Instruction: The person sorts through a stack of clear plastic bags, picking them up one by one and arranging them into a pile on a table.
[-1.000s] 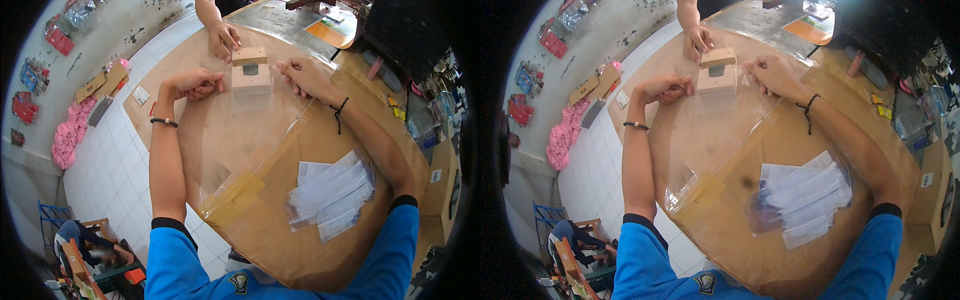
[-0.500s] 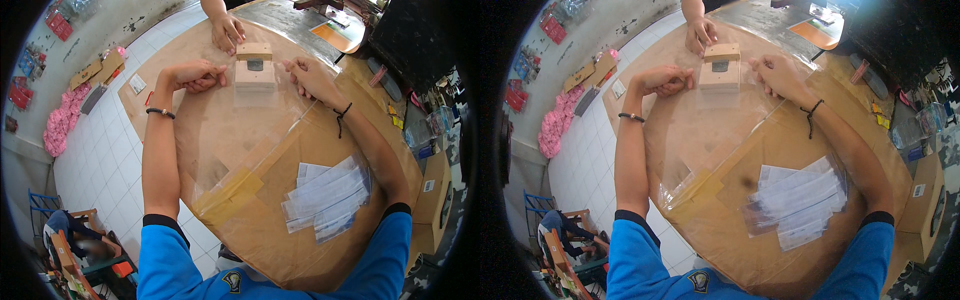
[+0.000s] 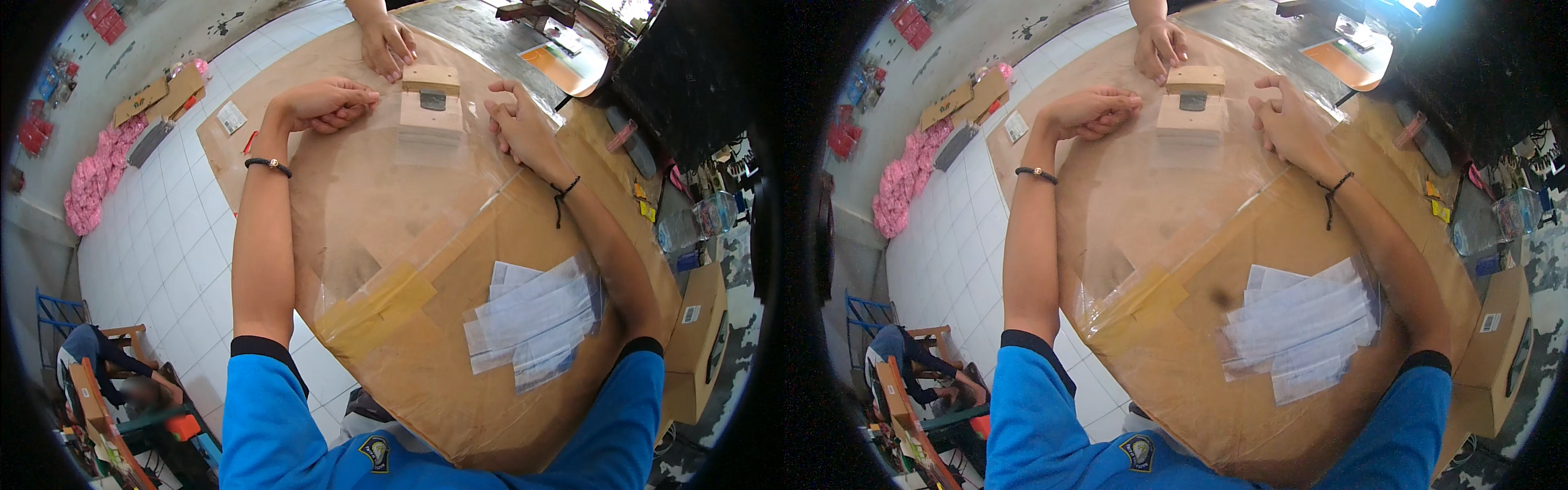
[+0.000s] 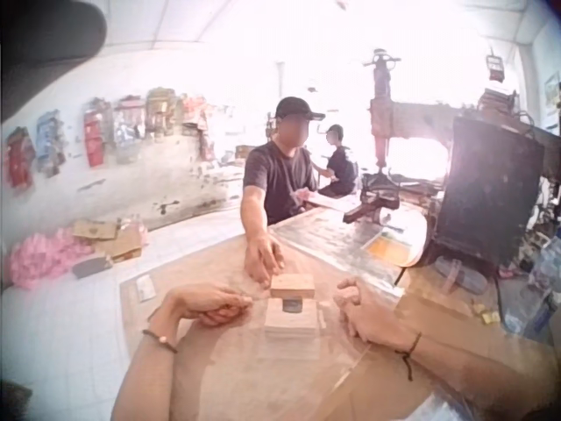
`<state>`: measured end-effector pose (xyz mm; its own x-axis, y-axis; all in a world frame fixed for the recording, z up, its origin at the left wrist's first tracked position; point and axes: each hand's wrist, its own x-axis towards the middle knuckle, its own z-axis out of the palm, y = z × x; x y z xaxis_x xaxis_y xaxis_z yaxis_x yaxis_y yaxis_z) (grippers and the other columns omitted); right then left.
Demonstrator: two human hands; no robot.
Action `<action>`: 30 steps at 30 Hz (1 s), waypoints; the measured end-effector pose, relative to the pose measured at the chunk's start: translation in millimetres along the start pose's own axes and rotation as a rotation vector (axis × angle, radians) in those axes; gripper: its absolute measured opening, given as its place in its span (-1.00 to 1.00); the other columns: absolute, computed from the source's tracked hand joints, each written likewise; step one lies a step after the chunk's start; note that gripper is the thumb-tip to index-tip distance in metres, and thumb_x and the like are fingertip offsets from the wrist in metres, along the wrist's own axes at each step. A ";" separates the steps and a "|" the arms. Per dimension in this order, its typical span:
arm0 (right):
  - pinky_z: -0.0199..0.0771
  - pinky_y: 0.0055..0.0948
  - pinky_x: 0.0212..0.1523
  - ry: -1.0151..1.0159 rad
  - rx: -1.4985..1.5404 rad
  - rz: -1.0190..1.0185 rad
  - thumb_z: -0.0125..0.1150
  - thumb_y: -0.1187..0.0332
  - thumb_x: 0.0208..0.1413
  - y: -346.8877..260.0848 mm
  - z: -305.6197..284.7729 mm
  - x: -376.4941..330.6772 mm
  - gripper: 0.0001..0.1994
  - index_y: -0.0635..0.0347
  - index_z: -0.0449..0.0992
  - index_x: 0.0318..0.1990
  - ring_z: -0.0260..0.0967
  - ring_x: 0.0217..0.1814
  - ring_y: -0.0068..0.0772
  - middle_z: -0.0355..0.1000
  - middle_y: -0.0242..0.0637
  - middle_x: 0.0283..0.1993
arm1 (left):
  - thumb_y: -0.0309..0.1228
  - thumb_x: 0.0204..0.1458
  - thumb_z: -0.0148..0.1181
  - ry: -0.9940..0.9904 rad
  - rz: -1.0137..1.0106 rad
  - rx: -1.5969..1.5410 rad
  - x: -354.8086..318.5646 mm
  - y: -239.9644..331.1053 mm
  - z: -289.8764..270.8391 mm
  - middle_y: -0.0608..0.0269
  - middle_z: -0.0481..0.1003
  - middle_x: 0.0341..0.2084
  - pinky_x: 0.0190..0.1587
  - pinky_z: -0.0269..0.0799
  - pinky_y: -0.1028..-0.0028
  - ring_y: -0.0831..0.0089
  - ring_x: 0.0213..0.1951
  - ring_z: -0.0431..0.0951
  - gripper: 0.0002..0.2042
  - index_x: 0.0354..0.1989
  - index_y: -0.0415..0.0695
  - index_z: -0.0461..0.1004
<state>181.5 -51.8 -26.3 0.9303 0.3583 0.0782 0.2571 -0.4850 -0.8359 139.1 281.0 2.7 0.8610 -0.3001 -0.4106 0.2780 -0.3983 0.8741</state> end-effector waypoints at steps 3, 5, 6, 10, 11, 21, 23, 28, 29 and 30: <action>0.21 -0.54 -0.73 -0.012 0.019 -0.014 0.13 0.15 0.37 -1.3 -1.9 -1.5 -0.60 0.13 0.34 0.23 0.32 -0.64 -0.66 0.47 -0.43 -0.44 | -0.11 0.38 0.08 -0.015 0.007 -0.005 2.6 -1.8 -0.5 0.63 0.13 -0.69 -0.72 -0.19 0.64 0.79 -0.72 -0.02 -0.72 -0.26 -0.05 0.45; 0.21 -0.55 -0.73 -0.021 0.011 -0.012 0.12 0.16 0.37 -1.3 -3.9 -1.4 -0.60 0.13 0.33 0.23 0.32 -0.63 -0.66 0.47 -0.44 -0.43 | -0.12 0.37 0.08 -0.025 0.007 -0.009 4.3 -3.4 -1.0 0.63 0.13 -0.69 -0.73 -0.20 0.65 0.79 -0.72 -0.02 -0.73 -0.26 -0.05 0.45; 0.21 -0.55 -0.73 -0.025 0.009 -0.011 0.12 0.16 0.37 -1.4 -3.8 -1.1 -0.60 0.12 0.33 0.24 0.32 -0.63 -0.66 0.47 -0.44 -0.43 | -0.12 0.37 0.08 -0.031 0.005 -0.011 5.1 -3.9 -2.3 0.63 0.13 -0.69 -0.73 -0.20 0.65 0.79 -0.72 -0.02 -0.73 -0.25 -0.05 0.45; 0.21 -0.56 -0.73 -0.041 0.011 -0.014 0.12 0.17 0.38 -1.4 -2.5 -1.0 -0.61 0.13 0.33 0.23 0.31 -0.62 -0.67 0.46 -0.44 -0.42 | -0.13 0.38 0.08 -0.046 -0.001 -0.030 7.2 -6.3 -5.1 0.63 0.14 -0.69 -0.74 -0.19 0.65 0.79 -0.72 -0.02 -0.74 -0.23 -0.05 0.46; 0.21 -0.56 -0.73 -0.045 0.013 -0.010 0.11 0.17 0.38 -1.3 -2.4 -0.8 -0.61 0.13 0.33 0.23 0.31 -0.62 -0.67 0.46 -0.44 -0.42 | -0.14 0.38 0.08 -0.040 -0.001 -0.024 7.5 -7.2 -5.0 0.63 0.14 -0.69 -0.74 -0.19 0.65 0.80 -0.72 -0.02 -0.75 -0.23 -0.05 0.46; 0.22 -0.59 -0.70 -0.052 0.047 -0.008 0.12 0.18 0.38 -1.1 -4.0 -0.5 -0.63 0.14 0.37 0.21 0.31 -0.61 -0.69 0.45 -0.45 -0.41 | -0.16 0.38 0.07 -0.060 0.004 -0.026 8.0 -6.4 -7.5 0.62 0.16 -0.68 -0.73 -0.15 0.65 0.79 -0.72 0.01 -0.76 -0.23 -0.06 0.46; 0.22 -0.59 -0.71 -0.049 0.036 -0.006 0.12 0.18 0.38 -3.8 -4.1 -1.6 -0.63 0.15 0.37 0.21 0.31 -0.61 -0.70 0.45 -0.45 -0.42 | -0.16 0.38 0.07 -0.071 0.008 -0.032 9.3 -7.5 -8.9 0.61 0.16 -0.67 -0.72 -0.14 0.64 0.79 -0.72 0.02 -0.75 -0.24 -0.07 0.46; 0.22 -0.58 -0.72 -0.051 0.047 -0.009 0.11 0.18 0.38 -6.1 -3.5 -2.1 -0.64 0.15 0.38 0.20 0.31 -0.62 -0.70 0.45 -0.45 -0.44 | -0.15 0.39 0.05 -0.019 -0.019 -0.025 5.9 -5.1 -5.0 0.62 0.16 -0.69 -0.74 -0.16 0.65 0.79 -0.72 0.02 -0.76 -0.26 -0.02 0.43; 0.22 -0.58 -0.72 -0.052 0.057 -0.010 0.11 0.18 0.38 -5.3 -3.6 -2.0 -0.64 0.15 0.39 0.20 0.32 -0.62 -0.70 0.45 -0.45 -0.44 | -0.15 0.39 0.05 -0.015 -0.023 -0.025 5.5 -4.8 -4.5 0.62 0.16 -0.69 -0.74 -0.16 0.64 0.79 -0.72 0.03 -0.76 -0.25 -0.03 0.44; 0.23 -0.58 -0.71 -0.051 0.064 -0.012 0.11 0.18 0.38 -5.2 -4.1 -2.0 -0.64 0.16 0.39 0.19 0.32 -0.62 -0.70 0.45 -0.46 -0.45 | -0.15 0.39 0.04 -0.010 -0.025 -0.025 6.0 -4.5 -4.0 0.62 0.16 -0.68 -0.73 -0.15 0.64 0.79 -0.72 0.03 -0.75 -0.25 -0.03 0.44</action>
<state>179.4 -53.2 -19.8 0.9123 0.4050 0.0615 0.2489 -0.4290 -0.8683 144.7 284.5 -2.6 0.8494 -0.2993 -0.4346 0.3099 -0.3836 0.8699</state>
